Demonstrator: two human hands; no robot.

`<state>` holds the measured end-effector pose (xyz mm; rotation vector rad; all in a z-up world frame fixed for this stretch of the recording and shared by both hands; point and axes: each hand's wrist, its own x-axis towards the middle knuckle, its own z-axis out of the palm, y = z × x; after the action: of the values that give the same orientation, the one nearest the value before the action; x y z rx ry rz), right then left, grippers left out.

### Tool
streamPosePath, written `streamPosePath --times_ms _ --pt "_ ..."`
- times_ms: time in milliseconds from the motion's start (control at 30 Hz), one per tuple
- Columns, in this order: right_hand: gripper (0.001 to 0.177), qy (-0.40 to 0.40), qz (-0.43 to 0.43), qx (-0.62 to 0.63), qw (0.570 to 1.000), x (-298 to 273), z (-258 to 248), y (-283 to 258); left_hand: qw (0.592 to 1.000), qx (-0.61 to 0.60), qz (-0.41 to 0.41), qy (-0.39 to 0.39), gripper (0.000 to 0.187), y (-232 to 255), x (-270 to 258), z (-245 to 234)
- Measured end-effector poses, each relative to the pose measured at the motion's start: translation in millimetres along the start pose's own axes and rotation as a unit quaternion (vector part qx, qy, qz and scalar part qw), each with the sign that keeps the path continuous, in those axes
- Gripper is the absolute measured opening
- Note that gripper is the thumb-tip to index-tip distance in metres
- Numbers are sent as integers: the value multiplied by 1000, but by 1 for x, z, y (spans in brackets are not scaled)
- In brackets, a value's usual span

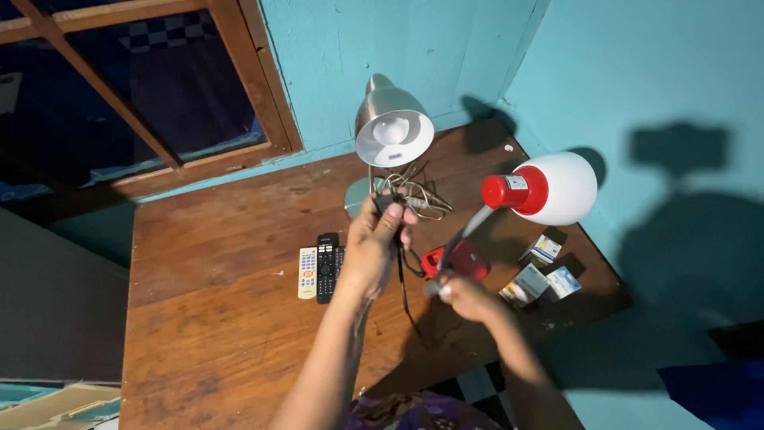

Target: The person removes a light bulb from a red and white desk lamp and then replaces it with a new one from a box. They also remove a bulb from a silver desk lamp and replace it with a new one.

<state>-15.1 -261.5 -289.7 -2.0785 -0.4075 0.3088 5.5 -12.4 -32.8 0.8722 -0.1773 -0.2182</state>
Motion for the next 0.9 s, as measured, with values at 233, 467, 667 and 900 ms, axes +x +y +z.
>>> streamPosePath --times_ms 233,467,667,900 --pt "17 211 -7 378 901 24 -23 -163 995 -100 -7 24 29 -54 6 4" --pt "27 208 67 425 878 19 -17 -220 1000 -10 10 23 35 -27 1 0" --pt "31 153 36 402 902 10 -31 -241 982 169 71 43 13 -21 -6 -5" --pt "34 76 46 308 947 -3 -38 -231 960 29 190 204 28 0 17 -51"
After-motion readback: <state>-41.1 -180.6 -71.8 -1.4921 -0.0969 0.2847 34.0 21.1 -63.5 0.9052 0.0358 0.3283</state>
